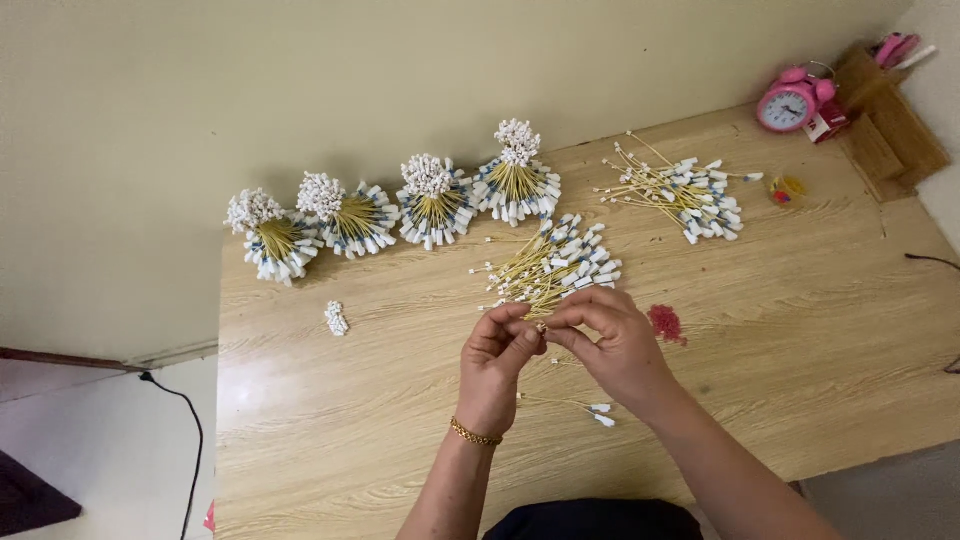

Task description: Bundling small wire components into organized groups on a wooden table

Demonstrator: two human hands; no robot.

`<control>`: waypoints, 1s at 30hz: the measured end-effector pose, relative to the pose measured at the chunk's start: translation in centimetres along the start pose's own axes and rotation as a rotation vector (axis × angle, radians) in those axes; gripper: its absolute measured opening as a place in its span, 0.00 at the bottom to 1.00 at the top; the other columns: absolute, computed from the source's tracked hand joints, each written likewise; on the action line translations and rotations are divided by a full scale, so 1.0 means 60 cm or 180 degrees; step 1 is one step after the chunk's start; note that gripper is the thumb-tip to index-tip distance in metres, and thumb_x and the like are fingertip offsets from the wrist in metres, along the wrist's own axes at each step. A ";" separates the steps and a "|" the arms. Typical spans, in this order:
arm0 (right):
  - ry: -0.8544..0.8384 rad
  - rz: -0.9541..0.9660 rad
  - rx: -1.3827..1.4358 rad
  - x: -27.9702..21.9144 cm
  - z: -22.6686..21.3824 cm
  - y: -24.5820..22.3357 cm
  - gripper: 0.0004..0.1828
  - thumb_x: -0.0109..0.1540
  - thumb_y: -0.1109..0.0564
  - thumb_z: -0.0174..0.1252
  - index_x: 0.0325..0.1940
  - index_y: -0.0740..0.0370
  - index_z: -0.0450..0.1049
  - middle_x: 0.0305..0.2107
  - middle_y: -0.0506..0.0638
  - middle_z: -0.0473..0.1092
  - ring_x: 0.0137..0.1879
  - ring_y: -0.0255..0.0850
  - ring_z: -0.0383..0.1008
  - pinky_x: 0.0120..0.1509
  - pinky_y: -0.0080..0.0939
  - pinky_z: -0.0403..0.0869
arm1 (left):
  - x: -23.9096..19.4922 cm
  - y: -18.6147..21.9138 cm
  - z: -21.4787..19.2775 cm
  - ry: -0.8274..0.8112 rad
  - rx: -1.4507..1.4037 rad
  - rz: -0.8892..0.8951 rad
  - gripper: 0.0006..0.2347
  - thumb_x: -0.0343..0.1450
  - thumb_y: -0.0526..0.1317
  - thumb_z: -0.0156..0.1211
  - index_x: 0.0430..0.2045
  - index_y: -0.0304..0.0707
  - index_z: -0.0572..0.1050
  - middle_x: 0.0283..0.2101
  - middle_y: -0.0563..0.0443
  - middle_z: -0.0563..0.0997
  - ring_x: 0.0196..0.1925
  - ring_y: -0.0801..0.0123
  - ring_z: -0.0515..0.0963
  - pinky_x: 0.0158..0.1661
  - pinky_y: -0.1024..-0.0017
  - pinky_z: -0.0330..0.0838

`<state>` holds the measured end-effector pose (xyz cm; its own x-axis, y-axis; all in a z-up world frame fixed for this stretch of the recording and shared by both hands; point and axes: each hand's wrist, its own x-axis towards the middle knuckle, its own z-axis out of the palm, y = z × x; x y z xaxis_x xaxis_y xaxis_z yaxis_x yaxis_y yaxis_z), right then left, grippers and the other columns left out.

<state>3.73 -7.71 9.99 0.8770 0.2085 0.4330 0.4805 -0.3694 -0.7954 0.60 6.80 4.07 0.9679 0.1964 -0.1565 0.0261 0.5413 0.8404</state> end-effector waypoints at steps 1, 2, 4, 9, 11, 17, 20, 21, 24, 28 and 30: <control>-0.0023 0.0135 0.0158 -0.001 0.002 0.002 0.04 0.52 0.60 0.68 0.30 0.55 0.80 0.30 0.49 0.75 0.40 0.44 0.74 0.48 0.44 0.70 | 0.002 0.001 0.000 -0.0032 -0.0020 0.0005 0.12 0.65 0.26 0.61 0.42 0.30 0.75 0.28 0.44 0.80 0.29 0.69 0.80 0.34 0.75 0.77; -0.0045 0.0271 0.0316 -0.002 0.005 0.004 0.04 0.53 0.62 0.68 0.30 0.57 0.80 0.29 0.51 0.75 0.37 0.43 0.74 0.46 0.45 0.71 | 0.004 0.001 0.000 -0.0064 -0.0040 0.0010 0.12 0.65 0.26 0.61 0.42 0.30 0.75 0.28 0.44 0.80 0.29 0.69 0.80 0.34 0.75 0.77; -0.0008 0.0297 0.0423 -0.001 0.005 -0.002 0.04 0.53 0.62 0.68 0.30 0.58 0.80 0.29 0.51 0.75 0.37 0.43 0.74 0.45 0.44 0.72 | 0.003 0.003 0.004 -0.0065 -0.0055 -0.0012 0.12 0.65 0.26 0.61 0.42 0.30 0.75 0.28 0.44 0.80 0.29 0.69 0.80 0.34 0.75 0.77; -0.0094 0.0381 0.0551 0.005 -0.001 -0.008 0.04 0.53 0.63 0.67 0.32 0.58 0.81 0.28 0.51 0.75 0.33 0.40 0.74 0.40 0.39 0.72 | 0.001 0.005 0.007 -0.0096 -0.0151 -0.0065 0.13 0.66 0.26 0.61 0.43 0.30 0.74 0.27 0.44 0.79 0.29 0.68 0.80 0.34 0.75 0.77; -0.0198 0.0488 0.0636 0.006 0.000 -0.010 0.04 0.53 0.62 0.67 0.32 0.57 0.81 0.27 0.49 0.74 0.31 0.34 0.71 0.36 0.35 0.69 | 0.003 0.002 0.006 -0.0127 -0.0078 -0.0049 0.13 0.66 0.26 0.61 0.43 0.30 0.74 0.27 0.46 0.78 0.29 0.69 0.80 0.34 0.76 0.76; -0.0353 0.0597 0.0802 0.008 -0.008 -0.018 0.05 0.52 0.65 0.68 0.31 0.59 0.81 0.24 0.51 0.73 0.28 0.34 0.69 0.33 0.35 0.69 | 0.002 0.012 -0.003 -0.0350 0.0166 -0.0070 0.14 0.65 0.25 0.61 0.44 0.30 0.74 0.26 0.45 0.79 0.31 0.67 0.81 0.35 0.75 0.76; -0.0284 0.0812 0.0939 -0.001 -0.008 -0.010 0.07 0.50 0.66 0.69 0.32 0.64 0.81 0.22 0.54 0.73 0.29 0.36 0.72 0.35 0.37 0.73 | 0.005 0.007 -0.010 -0.0472 0.0077 -0.0127 0.14 0.65 0.24 0.60 0.44 0.29 0.74 0.26 0.44 0.78 0.32 0.64 0.82 0.34 0.75 0.76; -0.0274 0.0809 0.0934 0.000 -0.006 -0.014 0.07 0.50 0.66 0.69 0.32 0.64 0.81 0.22 0.54 0.73 0.29 0.36 0.72 0.35 0.37 0.73 | 0.007 0.005 -0.010 -0.0483 0.0077 -0.0127 0.14 0.65 0.24 0.60 0.44 0.29 0.74 0.26 0.44 0.78 0.32 0.64 0.82 0.34 0.75 0.76; -0.0086 0.0412 0.0711 0.002 -0.002 -0.018 0.06 0.52 0.66 0.68 0.32 0.64 0.80 0.23 0.53 0.73 0.30 0.37 0.73 0.34 0.37 0.72 | 0.013 -0.004 -0.014 -0.0453 -0.0037 -0.0151 0.13 0.65 0.24 0.59 0.44 0.30 0.74 0.27 0.43 0.79 0.34 0.60 0.83 0.35 0.74 0.77; -0.0102 0.0158 0.0556 -0.007 0.001 -0.015 0.06 0.53 0.67 0.66 0.33 0.63 0.81 0.24 0.54 0.74 0.30 0.42 0.76 0.35 0.39 0.74 | 0.012 -0.010 -0.020 -0.0486 -0.0102 -0.0177 0.13 0.65 0.24 0.59 0.43 0.29 0.74 0.28 0.42 0.80 0.36 0.58 0.84 0.36 0.73 0.78; -0.0022 0.0080 0.0571 -0.009 0.003 -0.010 0.06 0.52 0.66 0.67 0.33 0.63 0.81 0.25 0.54 0.74 0.32 0.41 0.77 0.37 0.38 0.74 | 0.015 -0.017 -0.026 -0.0493 -0.0146 -0.0183 0.13 0.65 0.24 0.59 0.44 0.29 0.74 0.29 0.41 0.80 0.36 0.57 0.84 0.35 0.73 0.79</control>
<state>2.98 -7.42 10.17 0.8883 0.2078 0.4095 0.4491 -0.2071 -0.8692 1.08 7.70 2.26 0.9922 0.0375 -0.1188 0.0745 0.5855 0.8072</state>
